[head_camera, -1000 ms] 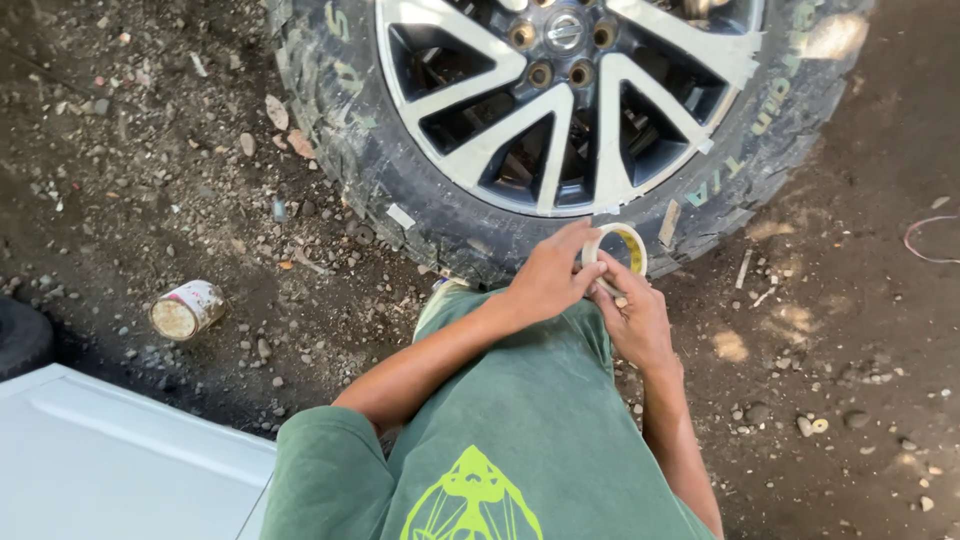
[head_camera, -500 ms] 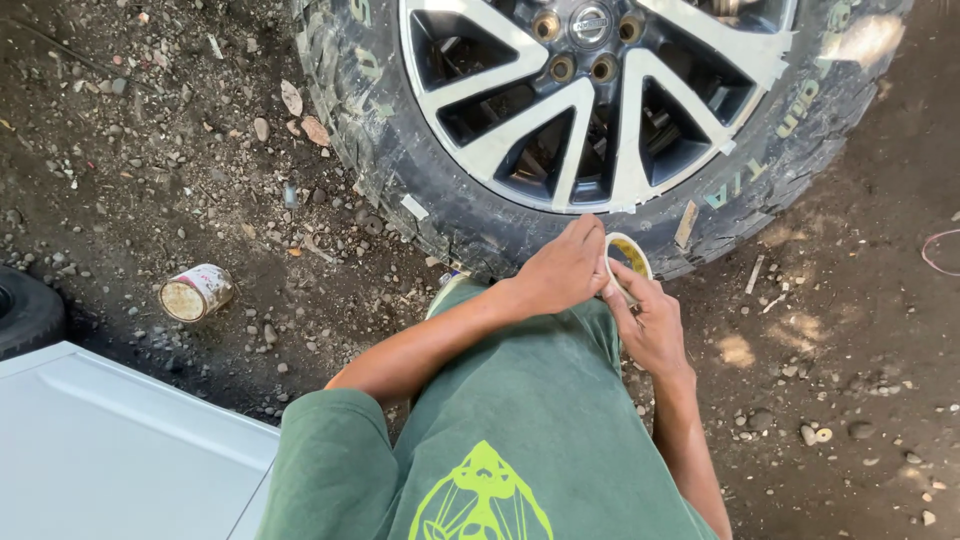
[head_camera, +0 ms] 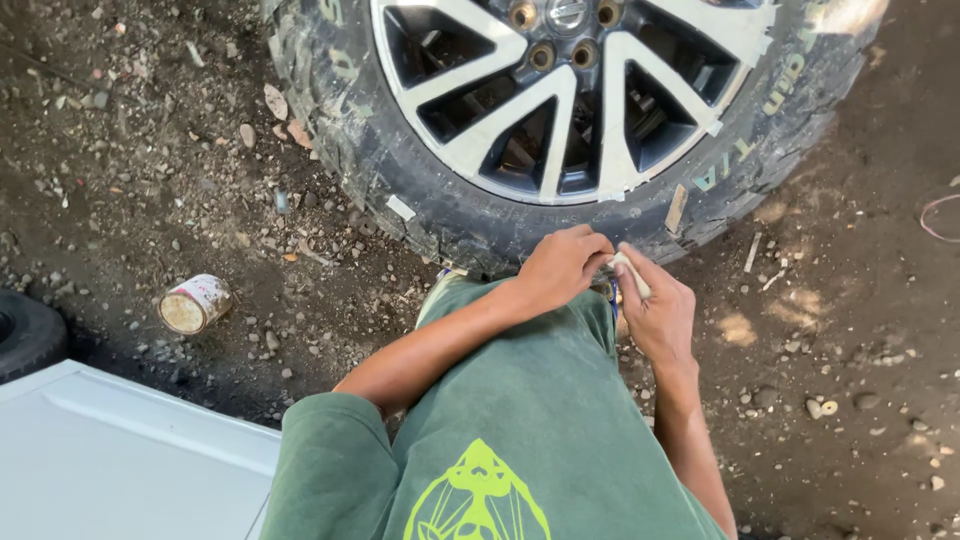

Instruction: Applying masking tape to a car wheel and center cap and trimming it precisely with a blade.

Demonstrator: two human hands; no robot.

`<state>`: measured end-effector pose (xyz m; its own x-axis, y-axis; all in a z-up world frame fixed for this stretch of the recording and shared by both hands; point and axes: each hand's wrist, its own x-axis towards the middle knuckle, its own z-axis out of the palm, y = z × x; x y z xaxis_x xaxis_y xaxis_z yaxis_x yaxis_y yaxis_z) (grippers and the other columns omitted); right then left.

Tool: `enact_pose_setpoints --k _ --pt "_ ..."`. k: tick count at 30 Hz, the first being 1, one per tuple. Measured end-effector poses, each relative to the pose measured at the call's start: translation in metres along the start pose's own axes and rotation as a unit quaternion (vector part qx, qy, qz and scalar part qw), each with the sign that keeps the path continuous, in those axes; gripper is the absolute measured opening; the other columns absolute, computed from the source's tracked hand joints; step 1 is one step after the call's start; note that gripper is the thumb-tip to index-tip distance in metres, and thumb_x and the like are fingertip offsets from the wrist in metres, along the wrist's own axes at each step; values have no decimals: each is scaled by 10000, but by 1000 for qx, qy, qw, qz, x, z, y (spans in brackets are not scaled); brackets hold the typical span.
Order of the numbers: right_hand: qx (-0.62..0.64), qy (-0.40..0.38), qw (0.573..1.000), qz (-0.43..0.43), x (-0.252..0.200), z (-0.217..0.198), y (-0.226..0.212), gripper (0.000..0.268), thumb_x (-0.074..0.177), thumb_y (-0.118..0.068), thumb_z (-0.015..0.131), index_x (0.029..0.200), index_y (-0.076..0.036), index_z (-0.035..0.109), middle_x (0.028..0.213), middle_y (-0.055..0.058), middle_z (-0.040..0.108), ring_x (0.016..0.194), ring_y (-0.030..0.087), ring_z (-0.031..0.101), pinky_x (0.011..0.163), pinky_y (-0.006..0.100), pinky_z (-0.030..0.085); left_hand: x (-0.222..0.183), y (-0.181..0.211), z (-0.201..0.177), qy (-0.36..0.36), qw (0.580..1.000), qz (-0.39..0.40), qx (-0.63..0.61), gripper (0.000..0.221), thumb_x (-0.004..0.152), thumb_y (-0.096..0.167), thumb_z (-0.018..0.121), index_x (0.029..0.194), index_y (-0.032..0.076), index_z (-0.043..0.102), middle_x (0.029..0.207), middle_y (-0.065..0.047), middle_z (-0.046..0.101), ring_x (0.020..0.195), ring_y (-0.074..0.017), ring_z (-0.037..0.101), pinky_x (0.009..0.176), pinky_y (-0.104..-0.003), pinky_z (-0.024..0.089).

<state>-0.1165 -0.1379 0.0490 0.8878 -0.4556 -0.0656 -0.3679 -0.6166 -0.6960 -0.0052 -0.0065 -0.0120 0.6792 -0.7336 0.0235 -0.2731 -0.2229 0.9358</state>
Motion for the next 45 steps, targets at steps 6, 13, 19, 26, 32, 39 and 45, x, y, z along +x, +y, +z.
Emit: enact_pose_setpoints --k 6,13,19,26,32,39,45 --pt "34 -58 995 69 7 -13 -16 189 1010 -208 673 1123 -71 738 962 138 750 814 255 743 736 361 559 7 10 -8 -62 997 46 17 104 939 142 663 957 40 670 881 -168 644 834 -423 637 717 -524 499" --pt "24 -48 999 -4 4 -11 13 156 1011 -169 637 1043 -29 697 934 151 711 828 301 693 722 386 536 15 8 -5 -118 992 36 1 83 936 110 650 951 35 683 874 -159 645 842 -421 639 724 -521 498" --pt "176 -14 971 163 -1 15 75 136 981 -109 632 964 -6 719 802 111 701 662 170 651 611 321 510 22 19 9 -89 996 25 -10 83 937 91 656 985 43 703 888 -145 659 818 -377 659 712 -455 516" --pt "306 110 901 288 -6 -24 110 138 1035 -137 622 1004 -36 712 797 19 687 619 48 584 555 212 453 66 -94 36 94 995 -21 -22 158 962 171 719 1089 96 775 877 -94 614 805 -215 596 722 -315 513" --pt "298 96 911 268 -11 -20 108 168 1048 -171 619 1002 -32 701 800 8 689 642 43 590 592 206 469 90 -114 50 -9 968 -186 -166 190 959 178 709 1094 82 801 740 -38 648 670 -85 524 623 -279 439" --pt "317 63 910 258 -21 -7 109 176 1054 -179 618 1006 -29 696 814 -4 680 667 37 586 616 202 476 91 -104 59 44 989 -137 -31 209 881 203 725 1039 89 802 629 -71 645 553 -153 608 572 -313 472" --pt "308 64 910 269 -22 -12 108 176 1053 -181 618 1009 -30 697 820 -3 685 667 40 589 613 203 478 91 -86 66 114 985 -118 60 143 856 249 772 948 144 802 662 -82 654 593 -276 639 580 -397 486"
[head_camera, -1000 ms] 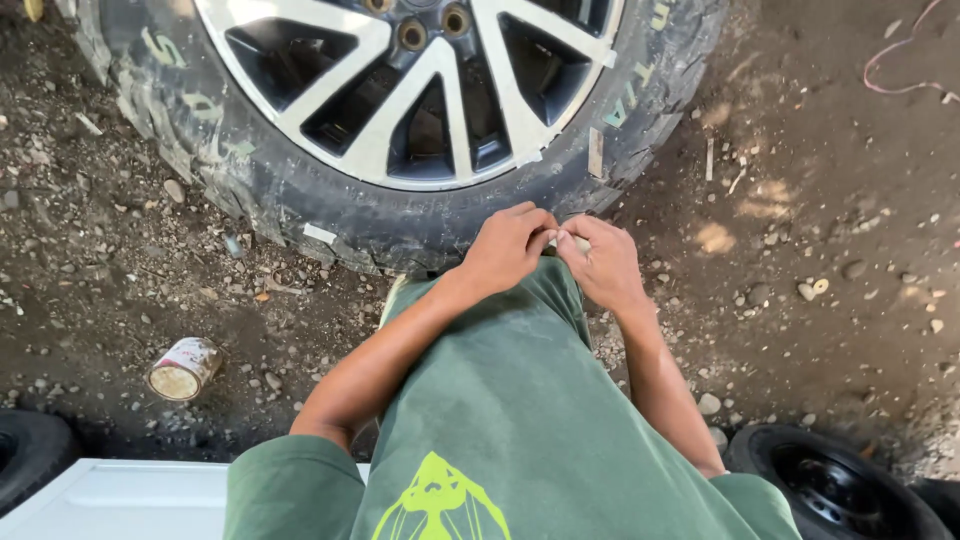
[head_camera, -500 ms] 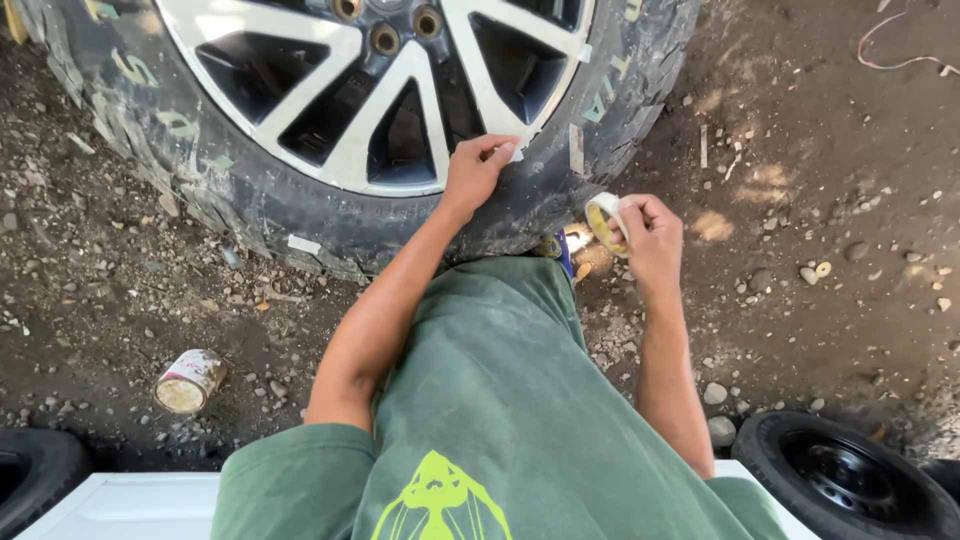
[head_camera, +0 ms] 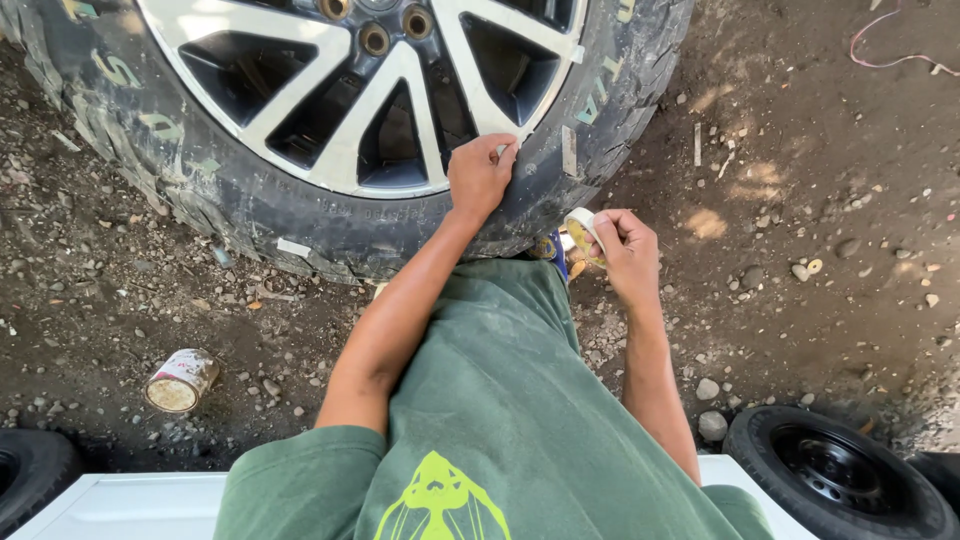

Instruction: Applying masking tape to a car wheel and center cap and trimming it precisely with a blade.

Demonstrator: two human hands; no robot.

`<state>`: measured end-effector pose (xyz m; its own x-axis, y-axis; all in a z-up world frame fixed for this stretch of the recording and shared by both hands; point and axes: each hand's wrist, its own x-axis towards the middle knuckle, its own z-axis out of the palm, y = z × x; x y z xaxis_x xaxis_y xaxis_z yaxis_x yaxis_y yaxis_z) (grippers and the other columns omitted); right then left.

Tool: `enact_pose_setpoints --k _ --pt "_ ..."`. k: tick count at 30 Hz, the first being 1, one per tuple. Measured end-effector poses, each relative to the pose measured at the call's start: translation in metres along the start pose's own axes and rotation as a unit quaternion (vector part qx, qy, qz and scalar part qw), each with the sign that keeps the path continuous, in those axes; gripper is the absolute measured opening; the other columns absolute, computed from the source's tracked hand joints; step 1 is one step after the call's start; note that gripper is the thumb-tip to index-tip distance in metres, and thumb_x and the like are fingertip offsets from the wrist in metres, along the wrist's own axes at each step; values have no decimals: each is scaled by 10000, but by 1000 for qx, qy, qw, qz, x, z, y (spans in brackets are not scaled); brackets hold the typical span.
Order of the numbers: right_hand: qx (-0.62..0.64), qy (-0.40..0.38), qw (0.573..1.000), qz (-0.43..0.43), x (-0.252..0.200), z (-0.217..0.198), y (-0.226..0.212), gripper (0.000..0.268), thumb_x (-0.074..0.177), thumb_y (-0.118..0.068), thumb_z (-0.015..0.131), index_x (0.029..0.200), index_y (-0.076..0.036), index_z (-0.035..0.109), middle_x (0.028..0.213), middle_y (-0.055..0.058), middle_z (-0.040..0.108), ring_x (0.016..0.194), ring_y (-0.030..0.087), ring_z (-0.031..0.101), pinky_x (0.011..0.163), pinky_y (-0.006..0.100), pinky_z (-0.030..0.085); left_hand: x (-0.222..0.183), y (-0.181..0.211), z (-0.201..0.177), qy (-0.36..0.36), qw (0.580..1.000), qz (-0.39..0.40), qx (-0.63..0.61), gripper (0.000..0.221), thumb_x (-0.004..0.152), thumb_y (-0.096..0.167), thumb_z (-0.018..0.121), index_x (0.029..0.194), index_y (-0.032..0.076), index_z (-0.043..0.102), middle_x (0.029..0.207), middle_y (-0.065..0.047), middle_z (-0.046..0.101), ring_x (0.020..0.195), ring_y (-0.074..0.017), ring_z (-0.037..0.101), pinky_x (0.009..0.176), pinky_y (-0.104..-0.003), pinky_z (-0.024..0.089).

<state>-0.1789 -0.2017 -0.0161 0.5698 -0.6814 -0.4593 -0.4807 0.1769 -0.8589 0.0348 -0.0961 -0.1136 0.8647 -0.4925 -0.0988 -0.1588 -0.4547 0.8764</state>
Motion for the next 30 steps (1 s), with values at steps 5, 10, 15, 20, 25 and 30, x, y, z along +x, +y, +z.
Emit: enact_pose_setpoints --k 5,10,15,20,25,30 --pt "-7 -1 1000 -7 -2 -3 -2 184 1055 -186 616 1012 -27 696 821 3 689 672 42 592 611 205 469 -2 6 7 33 996 -30 72 90 824 251 797 906 218 778 741 -37 672 722 -279 669 641 -435 501" --pt "-2 -2 1000 -16 -5 -4 0 192 1057 -190 620 1011 -20 696 820 6 690 676 44 594 617 207 468 16 40 -30 66 990 -115 39 707 575 220 908 1185 169 553 742 -29 605 709 -284 644 609 -445 489" --pt "-12 2 1000 -13 -11 -2 -1 193 1058 -196 624 1030 -21 699 816 2 688 667 41 587 615 202 472 14 2 -10 64 989 -131 -16 656 769 241 904 1276 162 495 774 -45 601 728 -270 641 680 -439 495" --pt "-3 12 1000 -17 -7 1 0 197 1045 -183 620 1127 -22 697 797 2 677 635 45 580 583 200 469 16 5 -16 85 994 -59 -40 719 731 310 937 1219 97 455 865 -118 615 770 -329 637 692 -454 499" --pt "-1 -20 999 -37 -6 18 -26 278 1035 -150 613 1269 -21 690 799 -2 668 620 44 555 569 201 447 10 -14 -9 93 994 25 -57 651 815 217 884 1263 23 453 998 -197 656 888 -408 631 766 -471 499" --pt "-98 -118 986 -66 -1 48 -61 381 1036 -119 592 1405 -81 682 788 11 617 649 50 522 581 217 433 -30 40 -59 -216 947 -25 -237 453 851 275 855 1186 10 705 959 -74 759 866 -136 716 804 -294 592"
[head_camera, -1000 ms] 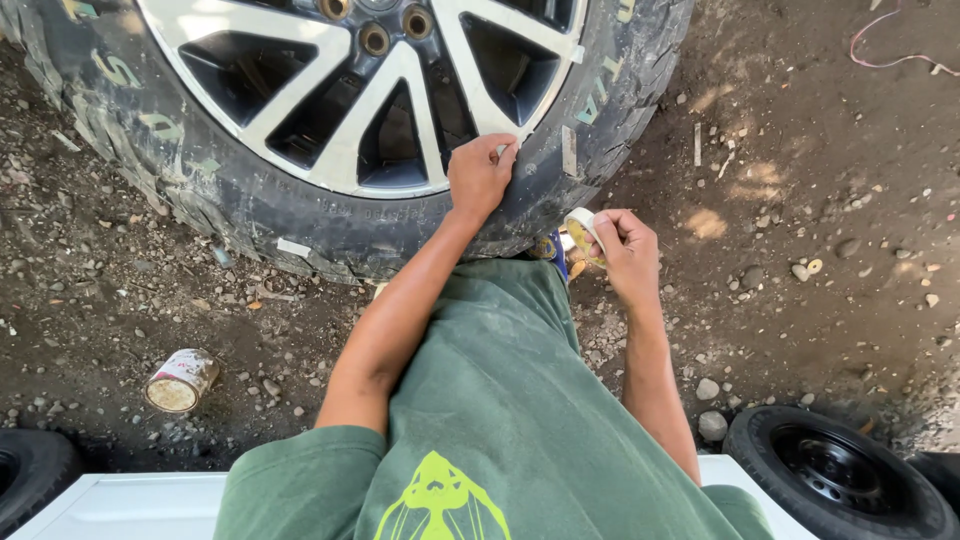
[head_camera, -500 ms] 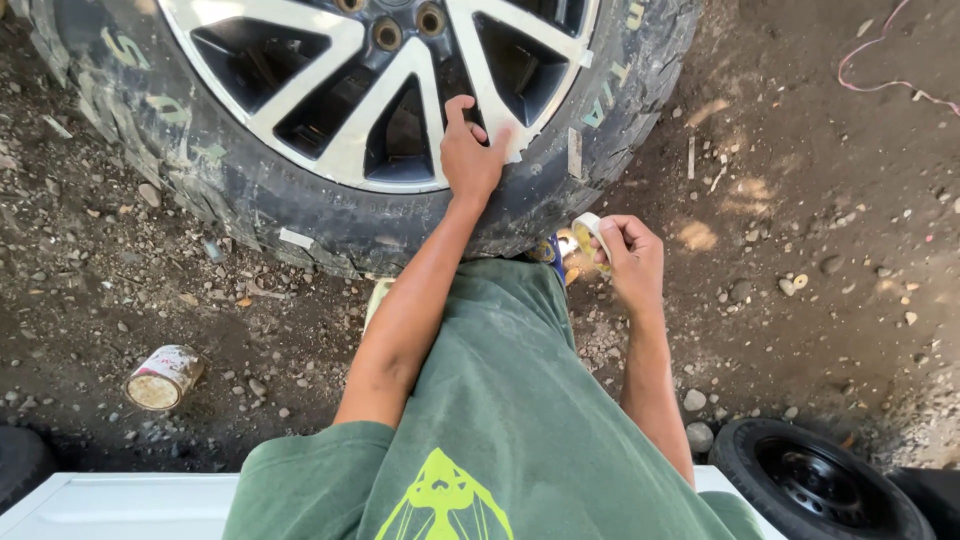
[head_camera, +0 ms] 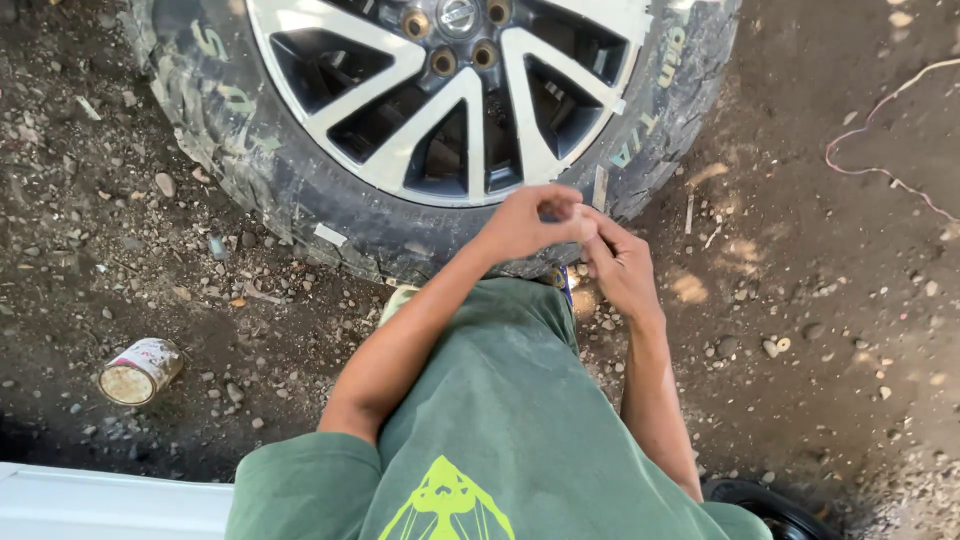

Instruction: Applying masking tape to a car wheel and center cap and trimming it precisely with a blade.

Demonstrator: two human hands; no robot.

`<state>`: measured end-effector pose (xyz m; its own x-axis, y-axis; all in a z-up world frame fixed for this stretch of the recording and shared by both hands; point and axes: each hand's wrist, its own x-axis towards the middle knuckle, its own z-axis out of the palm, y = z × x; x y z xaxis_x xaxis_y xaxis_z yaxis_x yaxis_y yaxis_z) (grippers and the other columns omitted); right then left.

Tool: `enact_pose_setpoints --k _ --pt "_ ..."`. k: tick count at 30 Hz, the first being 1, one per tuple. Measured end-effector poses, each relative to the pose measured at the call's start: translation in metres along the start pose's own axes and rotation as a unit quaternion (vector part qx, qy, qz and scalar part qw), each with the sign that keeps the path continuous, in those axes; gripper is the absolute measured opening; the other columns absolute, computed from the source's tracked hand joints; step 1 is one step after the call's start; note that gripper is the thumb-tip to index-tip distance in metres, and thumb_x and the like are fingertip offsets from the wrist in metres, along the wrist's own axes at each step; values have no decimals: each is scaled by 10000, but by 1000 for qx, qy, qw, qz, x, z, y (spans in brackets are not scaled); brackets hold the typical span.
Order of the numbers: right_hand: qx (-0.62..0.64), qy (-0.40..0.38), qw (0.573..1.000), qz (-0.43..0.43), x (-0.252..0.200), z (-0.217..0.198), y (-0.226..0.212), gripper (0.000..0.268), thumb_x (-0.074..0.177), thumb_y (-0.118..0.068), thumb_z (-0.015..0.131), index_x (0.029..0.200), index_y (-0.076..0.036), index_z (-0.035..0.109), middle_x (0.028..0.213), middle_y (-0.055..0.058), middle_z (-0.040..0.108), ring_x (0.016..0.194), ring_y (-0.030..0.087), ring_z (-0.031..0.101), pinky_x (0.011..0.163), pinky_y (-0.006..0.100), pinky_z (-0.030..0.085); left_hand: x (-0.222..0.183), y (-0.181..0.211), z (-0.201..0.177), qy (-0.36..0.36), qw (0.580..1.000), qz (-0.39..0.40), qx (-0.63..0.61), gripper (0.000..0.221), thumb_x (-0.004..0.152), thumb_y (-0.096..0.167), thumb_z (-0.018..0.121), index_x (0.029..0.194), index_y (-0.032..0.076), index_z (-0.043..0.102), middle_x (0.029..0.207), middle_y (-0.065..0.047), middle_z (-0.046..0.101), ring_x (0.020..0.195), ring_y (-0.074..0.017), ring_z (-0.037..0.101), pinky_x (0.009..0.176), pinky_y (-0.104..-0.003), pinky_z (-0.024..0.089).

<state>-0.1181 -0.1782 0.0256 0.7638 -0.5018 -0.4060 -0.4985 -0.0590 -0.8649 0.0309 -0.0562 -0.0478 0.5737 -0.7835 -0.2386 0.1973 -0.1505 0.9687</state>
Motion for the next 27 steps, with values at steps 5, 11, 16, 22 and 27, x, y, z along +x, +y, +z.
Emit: enact_pose_setpoints --k 5,11,16,22,27 --pt "-110 -55 982 -142 23 18 -39 378 1044 -109 622 1415 -43 652 1164 115 713 1037 155 644 875 296 501 -14 14 -29 4 1000 25 -19 431 820 235 875 1148 -2 727 889 -38 740 794 -61 673 752 -251 580" --pt "-246 -83 953 -155 54 35 -80 473 1007 -157 678 1456 -53 573 1129 202 741 1063 247 700 903 322 543 -10 30 -52 96 995 23 -32 355 838 149 808 1147 7 708 814 -14 735 722 -49 661 668 -236 550" --pt "-283 -94 952 -63 103 36 -104 689 943 -217 713 1558 -90 430 828 152 747 723 238 708 745 323 549 18 19 -64 184 982 -6 -48 187 883 152 789 985 1 746 803 -7 753 710 -60 694 647 -240 559" --pt "-289 -144 936 -142 173 38 -134 394 949 -278 737 1285 -75 715 797 102 731 657 148 663 669 330 531 60 20 -92 245 960 -71 -111 178 895 169 757 976 11 754 781 -12 729 639 -58 662 560 -221 549" --pt "-367 -175 906 -117 241 47 -151 357 915 -374 757 1033 -39 782 698 159 690 610 249 655 625 380 507 100 9 -116 298 941 -69 -145 154 935 159 728 951 7 753 739 -19 743 634 -70 689 575 -220 541"
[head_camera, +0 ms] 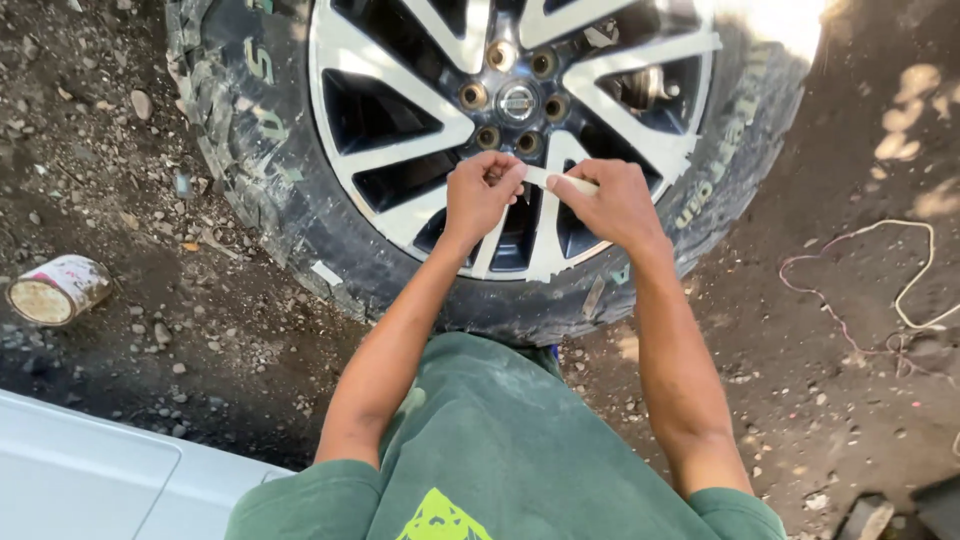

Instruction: Applying masking tape to a car wheel and center cap and trimming it precisely with a blade.

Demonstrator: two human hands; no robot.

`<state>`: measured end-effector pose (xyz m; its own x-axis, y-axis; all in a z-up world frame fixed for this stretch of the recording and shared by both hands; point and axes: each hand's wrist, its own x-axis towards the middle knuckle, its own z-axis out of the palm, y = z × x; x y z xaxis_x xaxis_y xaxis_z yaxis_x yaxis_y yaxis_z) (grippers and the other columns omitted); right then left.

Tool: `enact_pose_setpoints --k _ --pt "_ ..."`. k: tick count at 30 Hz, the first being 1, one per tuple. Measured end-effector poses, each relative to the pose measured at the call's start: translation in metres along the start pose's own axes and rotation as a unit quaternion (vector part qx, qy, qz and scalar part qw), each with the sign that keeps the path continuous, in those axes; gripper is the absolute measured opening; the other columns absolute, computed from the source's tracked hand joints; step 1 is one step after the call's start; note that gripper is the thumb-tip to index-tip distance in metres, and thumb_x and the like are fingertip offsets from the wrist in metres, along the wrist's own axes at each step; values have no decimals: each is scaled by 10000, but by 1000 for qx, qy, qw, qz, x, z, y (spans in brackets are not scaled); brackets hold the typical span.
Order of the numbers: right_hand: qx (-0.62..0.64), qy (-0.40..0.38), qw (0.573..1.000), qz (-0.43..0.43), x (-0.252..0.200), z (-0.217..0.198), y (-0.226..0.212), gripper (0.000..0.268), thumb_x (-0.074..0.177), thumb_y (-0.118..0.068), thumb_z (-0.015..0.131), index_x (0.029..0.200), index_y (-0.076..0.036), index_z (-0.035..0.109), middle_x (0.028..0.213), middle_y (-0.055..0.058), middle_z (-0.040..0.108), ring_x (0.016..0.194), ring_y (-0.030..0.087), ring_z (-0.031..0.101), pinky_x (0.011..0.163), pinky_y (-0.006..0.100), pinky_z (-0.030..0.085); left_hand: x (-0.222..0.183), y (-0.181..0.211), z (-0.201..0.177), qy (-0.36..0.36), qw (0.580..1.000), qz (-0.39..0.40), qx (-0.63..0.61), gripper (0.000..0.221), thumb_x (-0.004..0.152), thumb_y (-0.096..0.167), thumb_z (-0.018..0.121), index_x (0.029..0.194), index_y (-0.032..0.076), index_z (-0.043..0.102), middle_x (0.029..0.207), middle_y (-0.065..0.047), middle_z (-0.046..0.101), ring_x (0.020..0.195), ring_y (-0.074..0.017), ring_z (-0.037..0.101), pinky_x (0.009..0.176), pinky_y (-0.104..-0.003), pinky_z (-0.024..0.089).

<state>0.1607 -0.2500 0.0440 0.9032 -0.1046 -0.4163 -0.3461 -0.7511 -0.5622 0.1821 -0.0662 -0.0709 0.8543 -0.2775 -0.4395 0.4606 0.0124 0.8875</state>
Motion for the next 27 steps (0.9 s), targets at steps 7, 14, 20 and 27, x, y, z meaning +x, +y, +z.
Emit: enact_pose_setpoints --k 7,14,20,27 --pt "-99 -7 995 -31 95 3 19 384 896 -417 777 904 -33 793 702 207 680 661 358 668 666 433 539 58 15 8 95 993 31 60 151 909 168 747 939 22 767 724 -20 753 605 -85 701 572 -244 546" --pt "-263 58 959 -91 150 18 13 439 718 -400 887 824 1 745 825 233 720 785 421 708 660 492 569 79 6 13 260 917 176 245 115 891 211 779 904 98 766 798 -41 734 652 -191 710 610 -314 545" --pt "-286 -31 958 4 165 12 -9 427 777 -398 868 864 2 746 859 250 716 814 434 710 697 485 577 82 13 13 267 919 156 243 115 886 231 777 851 125 752 748 9 699 602 -163 686 577 -321 520" --pt "-293 -2 956 -32 170 10 -3 454 752 -424 906 825 1 764 831 236 726 818 418 715 709 474 570 84 19 12 264 926 138 230 125 893 237 770 839 128 742 745 19 708 593 -149 686 573 -311 520"
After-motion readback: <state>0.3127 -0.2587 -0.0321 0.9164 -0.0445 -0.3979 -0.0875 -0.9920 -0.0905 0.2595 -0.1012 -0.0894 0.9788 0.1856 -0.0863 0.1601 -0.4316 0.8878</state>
